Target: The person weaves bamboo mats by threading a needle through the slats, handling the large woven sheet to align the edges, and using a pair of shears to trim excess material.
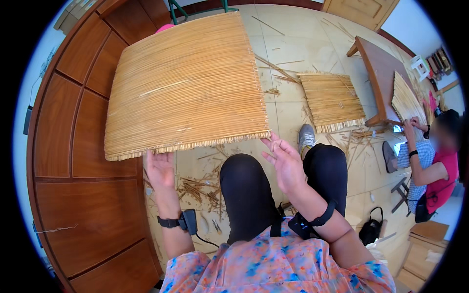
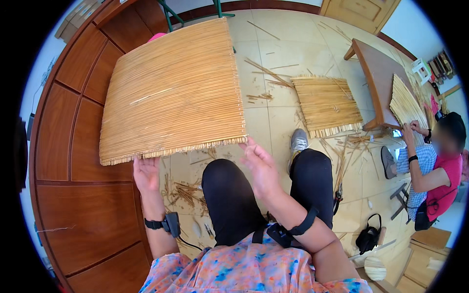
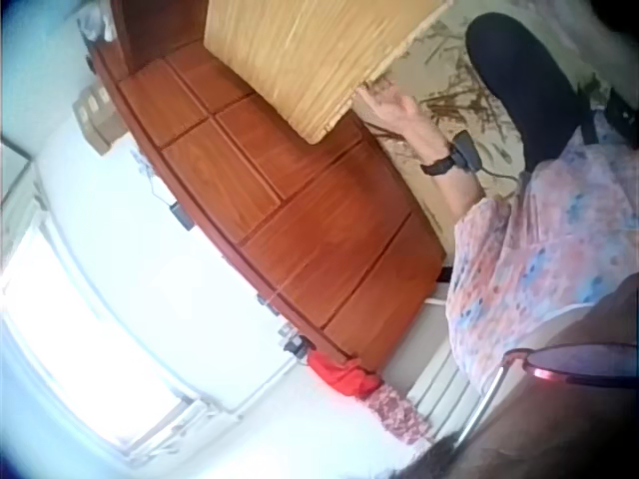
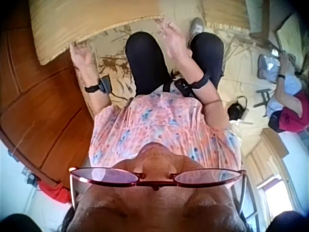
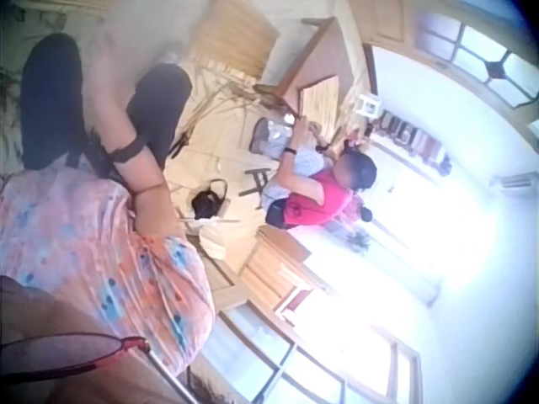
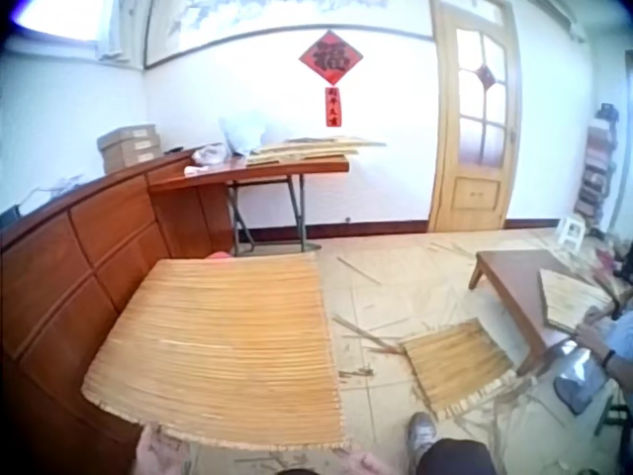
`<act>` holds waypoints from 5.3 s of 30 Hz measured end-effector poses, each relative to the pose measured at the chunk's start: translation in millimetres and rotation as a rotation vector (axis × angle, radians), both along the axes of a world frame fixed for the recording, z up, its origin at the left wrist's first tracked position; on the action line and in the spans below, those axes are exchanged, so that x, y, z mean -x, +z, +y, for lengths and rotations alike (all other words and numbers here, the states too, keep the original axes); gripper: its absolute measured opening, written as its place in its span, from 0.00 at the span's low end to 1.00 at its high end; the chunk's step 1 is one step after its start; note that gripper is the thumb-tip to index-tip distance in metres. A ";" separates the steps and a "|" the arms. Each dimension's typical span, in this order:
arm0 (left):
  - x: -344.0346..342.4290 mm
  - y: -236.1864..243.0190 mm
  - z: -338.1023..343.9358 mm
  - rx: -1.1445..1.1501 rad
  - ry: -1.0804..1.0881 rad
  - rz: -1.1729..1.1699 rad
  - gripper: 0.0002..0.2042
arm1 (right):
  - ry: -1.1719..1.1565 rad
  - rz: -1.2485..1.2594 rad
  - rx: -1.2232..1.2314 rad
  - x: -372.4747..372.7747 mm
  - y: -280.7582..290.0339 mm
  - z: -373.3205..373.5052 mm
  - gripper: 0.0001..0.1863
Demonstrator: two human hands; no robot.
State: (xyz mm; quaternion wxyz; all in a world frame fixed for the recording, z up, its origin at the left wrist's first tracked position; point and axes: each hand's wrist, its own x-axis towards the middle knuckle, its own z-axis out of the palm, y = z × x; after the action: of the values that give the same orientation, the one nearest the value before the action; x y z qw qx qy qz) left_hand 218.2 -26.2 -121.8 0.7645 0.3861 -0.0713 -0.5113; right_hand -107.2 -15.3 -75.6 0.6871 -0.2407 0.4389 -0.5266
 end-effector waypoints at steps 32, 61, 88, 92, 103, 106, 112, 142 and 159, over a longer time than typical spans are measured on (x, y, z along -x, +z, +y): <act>147.9 42.3 13.2 -0.190 -0.328 -0.128 0.11 | 0.255 0.510 0.499 0.4 14.7 23.5 0.03; 142.4 33.0 5.9 -0.268 -0.291 -0.061 0.26 | 0.213 0.939 0.654 -5.4 21.7 28.2 0.01; 134.4 22.9 5.8 -0.264 -0.278 -0.072 0.19 | 0.224 1.087 0.728 -13.6 9.1 23.1 0.04; 136.2 25.6 3.9 -0.266 -0.272 -0.064 0.19 | 0.214 1.114 0.735 -15.1 8.4 22.4 0.03; 130.6 22.3 4.2 -0.192 -0.339 -0.142 0.15 | 0.215 1.116 0.728 -14.5 9.7 21.2 0.03; 131.4 24.1 4.4 -0.184 -0.318 -0.169 0.15 | 0.212 1.109 0.750 -14.3 10.6 21.9 0.03; 136.9 30.0 1.1 -0.180 -0.271 -0.109 0.12 | 0.197 1.132 0.781 -13.2 10.9 21.8 0.03; 140.1 22.0 -0.7 -0.240 -0.117 -0.219 0.11 | 0.196 0.843 0.500 -4.7 10.4 18.9 0.02; 136.4 26.7 -0.8 -0.210 -0.186 -0.229 0.09 | 0.215 1.014 0.767 -12.4 7.3 22.0 0.03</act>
State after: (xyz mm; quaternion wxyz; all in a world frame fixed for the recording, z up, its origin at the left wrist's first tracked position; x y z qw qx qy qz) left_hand 81.8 -27.0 -95.1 0.6563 0.5112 -0.1394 -0.5372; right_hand -94.8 6.7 -68.2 0.3086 -0.7309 0.4632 -0.3950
